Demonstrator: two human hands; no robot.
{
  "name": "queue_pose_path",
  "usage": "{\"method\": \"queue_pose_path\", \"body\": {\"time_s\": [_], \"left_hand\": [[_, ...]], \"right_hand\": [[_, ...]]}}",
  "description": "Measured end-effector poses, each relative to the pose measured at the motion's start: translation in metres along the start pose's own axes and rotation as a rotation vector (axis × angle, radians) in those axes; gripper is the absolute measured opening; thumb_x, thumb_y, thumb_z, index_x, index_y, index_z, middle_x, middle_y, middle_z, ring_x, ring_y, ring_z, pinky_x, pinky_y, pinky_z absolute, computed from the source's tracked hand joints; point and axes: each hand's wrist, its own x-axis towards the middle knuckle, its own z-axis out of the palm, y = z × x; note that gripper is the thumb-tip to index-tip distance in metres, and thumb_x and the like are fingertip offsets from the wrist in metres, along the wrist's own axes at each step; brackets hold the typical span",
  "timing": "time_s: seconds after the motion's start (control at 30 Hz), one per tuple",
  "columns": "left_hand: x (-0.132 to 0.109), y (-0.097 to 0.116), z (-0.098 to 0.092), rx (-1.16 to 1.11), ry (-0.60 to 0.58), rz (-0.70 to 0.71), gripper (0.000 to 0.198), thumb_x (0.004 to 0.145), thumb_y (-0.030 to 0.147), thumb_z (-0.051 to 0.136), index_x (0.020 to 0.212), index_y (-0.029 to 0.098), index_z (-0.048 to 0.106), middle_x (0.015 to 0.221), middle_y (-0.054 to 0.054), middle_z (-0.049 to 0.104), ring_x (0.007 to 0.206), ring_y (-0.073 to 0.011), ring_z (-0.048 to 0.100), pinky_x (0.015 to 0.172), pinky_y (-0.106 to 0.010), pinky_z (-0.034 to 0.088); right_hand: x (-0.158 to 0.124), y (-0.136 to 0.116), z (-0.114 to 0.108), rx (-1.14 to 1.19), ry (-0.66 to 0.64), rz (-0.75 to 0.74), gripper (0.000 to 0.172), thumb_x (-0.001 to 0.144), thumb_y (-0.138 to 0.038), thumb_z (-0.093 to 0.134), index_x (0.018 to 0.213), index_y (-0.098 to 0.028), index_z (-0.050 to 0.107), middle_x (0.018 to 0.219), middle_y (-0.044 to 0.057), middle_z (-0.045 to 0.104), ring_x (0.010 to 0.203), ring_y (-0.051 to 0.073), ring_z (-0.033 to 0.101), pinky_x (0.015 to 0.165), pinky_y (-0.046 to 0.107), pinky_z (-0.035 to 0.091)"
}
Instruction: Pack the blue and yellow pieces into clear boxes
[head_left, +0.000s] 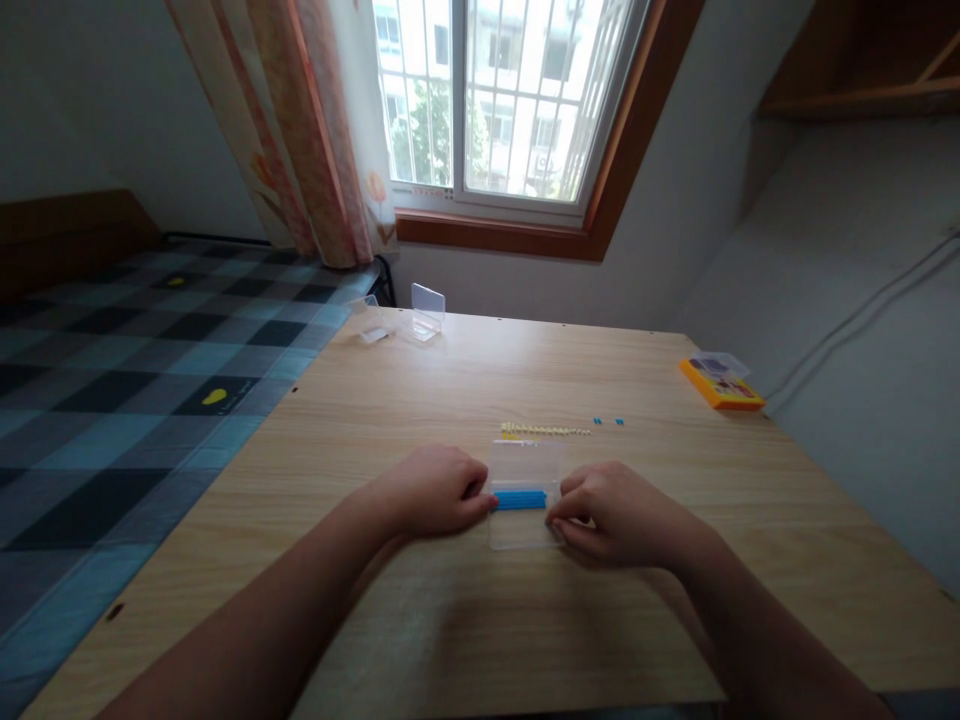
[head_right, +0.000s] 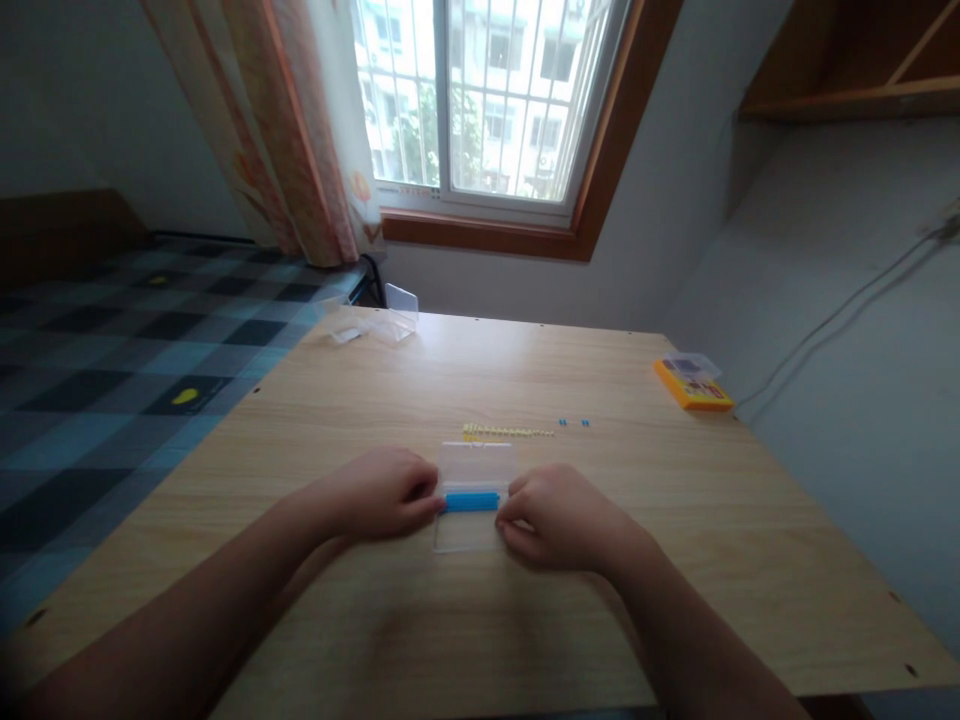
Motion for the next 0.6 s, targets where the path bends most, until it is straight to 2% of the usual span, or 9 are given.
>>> {"method": "queue_pose_path", "body": {"time_s": [0.13, 0.3, 0.6], "left_hand": [[-0.001, 0.003, -0.003, 0.020, -0.014, -0.007, 0.036, 0.090, 0.047, 0.056, 0.072, 0.020, 0.071, 0.073, -0.007, 0.072, 0.061, -0.0210, 0.059, 0.054, -0.032, 0.033], [-0.002, 0.007, -0.006, 0.042, -0.073, -0.053, 0.038, 0.090, 0.049, 0.056, 0.076, 0.019, 0.074, 0.076, -0.009, 0.073, 0.067, -0.0237, 0.065, 0.057, -0.031, 0.039], [-0.003, 0.011, -0.006, 0.080, -0.059, -0.054, 0.041, 0.091, 0.051, 0.053, 0.077, 0.019, 0.075, 0.079, -0.010, 0.075, 0.072, -0.0256, 0.067, 0.057, -0.033, 0.039]], "right_hand": [[0.001, -0.003, 0.001, -0.087, 0.008, 0.099, 0.025, 0.090, -0.016, 0.056, 0.069, -0.018, 0.068, 0.073, 0.002, 0.070, 0.063, 0.012, 0.056, 0.061, 0.027, 0.030], [0.004, -0.008, 0.008, -0.172, 0.042, 0.213, 0.032, 0.099, -0.024, 0.050, 0.075, -0.019, 0.070, 0.080, 0.003, 0.074, 0.069, 0.014, 0.062, 0.063, 0.029, 0.032], [0.006, -0.018, 0.009, -0.213, 0.024, 0.328, 0.031, 0.101, -0.027, 0.048, 0.086, -0.022, 0.075, 0.088, 0.005, 0.076, 0.076, 0.018, 0.067, 0.064, 0.029, 0.034]]}}
